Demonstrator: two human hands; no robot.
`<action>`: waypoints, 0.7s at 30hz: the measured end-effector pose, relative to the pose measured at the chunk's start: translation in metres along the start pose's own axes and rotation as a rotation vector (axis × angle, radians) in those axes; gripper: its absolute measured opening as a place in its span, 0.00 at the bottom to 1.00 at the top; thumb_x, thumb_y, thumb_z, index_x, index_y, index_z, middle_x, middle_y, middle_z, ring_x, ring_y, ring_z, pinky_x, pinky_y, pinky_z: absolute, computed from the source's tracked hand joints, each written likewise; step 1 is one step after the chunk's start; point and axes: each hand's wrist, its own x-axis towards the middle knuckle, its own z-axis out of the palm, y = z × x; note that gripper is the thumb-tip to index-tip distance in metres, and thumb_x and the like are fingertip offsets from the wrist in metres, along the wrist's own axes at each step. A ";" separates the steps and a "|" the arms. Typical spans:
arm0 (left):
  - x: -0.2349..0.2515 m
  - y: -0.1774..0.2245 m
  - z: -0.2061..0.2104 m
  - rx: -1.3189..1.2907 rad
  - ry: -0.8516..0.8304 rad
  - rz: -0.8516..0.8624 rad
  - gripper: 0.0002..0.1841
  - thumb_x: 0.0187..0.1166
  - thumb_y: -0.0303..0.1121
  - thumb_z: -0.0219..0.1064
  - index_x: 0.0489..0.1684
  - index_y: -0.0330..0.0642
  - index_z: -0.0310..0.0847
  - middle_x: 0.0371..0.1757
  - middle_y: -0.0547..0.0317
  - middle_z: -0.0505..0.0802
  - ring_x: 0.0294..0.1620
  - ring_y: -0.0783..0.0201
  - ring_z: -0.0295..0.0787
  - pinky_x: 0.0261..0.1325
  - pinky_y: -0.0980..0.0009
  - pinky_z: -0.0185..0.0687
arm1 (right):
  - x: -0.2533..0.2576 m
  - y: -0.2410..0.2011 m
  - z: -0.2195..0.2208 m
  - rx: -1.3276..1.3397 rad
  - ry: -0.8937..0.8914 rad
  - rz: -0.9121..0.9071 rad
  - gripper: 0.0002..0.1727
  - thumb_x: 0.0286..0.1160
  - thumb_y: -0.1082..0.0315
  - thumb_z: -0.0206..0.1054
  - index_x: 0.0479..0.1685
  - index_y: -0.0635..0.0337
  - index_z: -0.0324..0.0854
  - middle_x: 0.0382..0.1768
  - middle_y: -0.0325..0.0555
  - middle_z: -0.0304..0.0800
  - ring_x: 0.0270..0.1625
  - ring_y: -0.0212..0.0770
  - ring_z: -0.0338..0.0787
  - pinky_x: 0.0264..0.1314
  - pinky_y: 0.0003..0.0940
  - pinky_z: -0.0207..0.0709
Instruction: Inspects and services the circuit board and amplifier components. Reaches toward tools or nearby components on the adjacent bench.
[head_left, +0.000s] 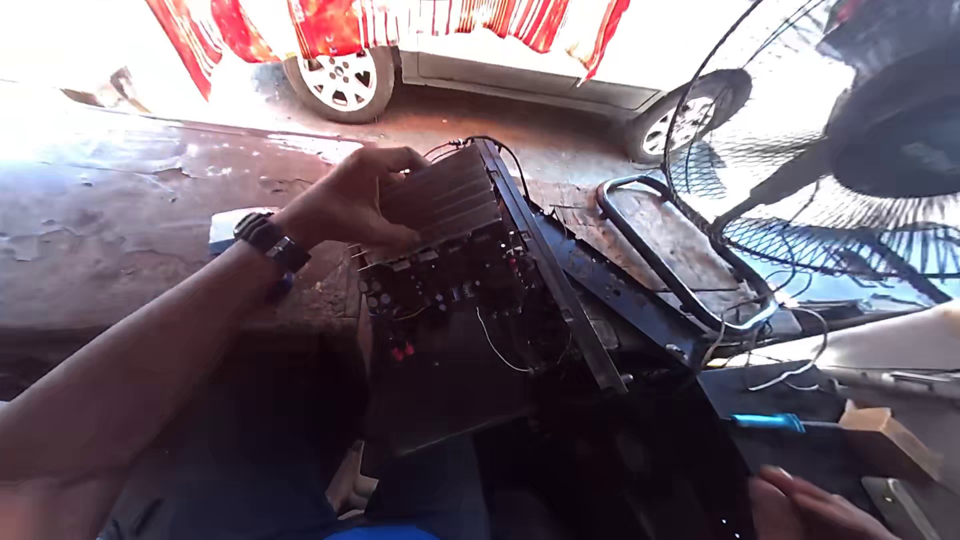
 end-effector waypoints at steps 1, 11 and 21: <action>-0.001 0.003 0.000 0.005 0.000 0.002 0.33 0.46 0.30 0.87 0.58 0.40 0.81 0.43 0.60 0.96 0.41 0.68 0.95 0.45 0.69 0.96 | 0.019 -0.012 0.019 0.087 -0.087 -0.038 0.13 0.74 0.74 0.74 0.55 0.54 0.86 0.56 0.38 0.93 0.64 0.43 0.91 0.70 0.44 0.86; -0.024 0.028 -0.006 0.185 0.085 0.115 0.34 0.49 0.38 0.87 0.60 0.40 0.82 0.46 0.65 0.94 0.45 0.78 0.91 0.51 0.76 0.90 | 0.134 -0.068 0.191 0.256 -0.825 -0.202 0.40 0.75 0.66 0.68 0.92 0.43 0.60 0.75 0.33 0.82 0.76 0.37 0.80 0.73 0.44 0.81; -0.076 0.071 0.001 0.405 0.273 0.156 0.24 0.64 0.39 0.81 0.59 0.42 0.86 0.56 0.60 0.91 0.58 0.69 0.88 0.63 0.70 0.88 | 0.124 -0.094 0.174 0.277 -0.500 -0.272 0.07 0.71 0.63 0.76 0.45 0.51 0.91 0.41 0.31 0.89 0.51 0.30 0.86 0.56 0.28 0.83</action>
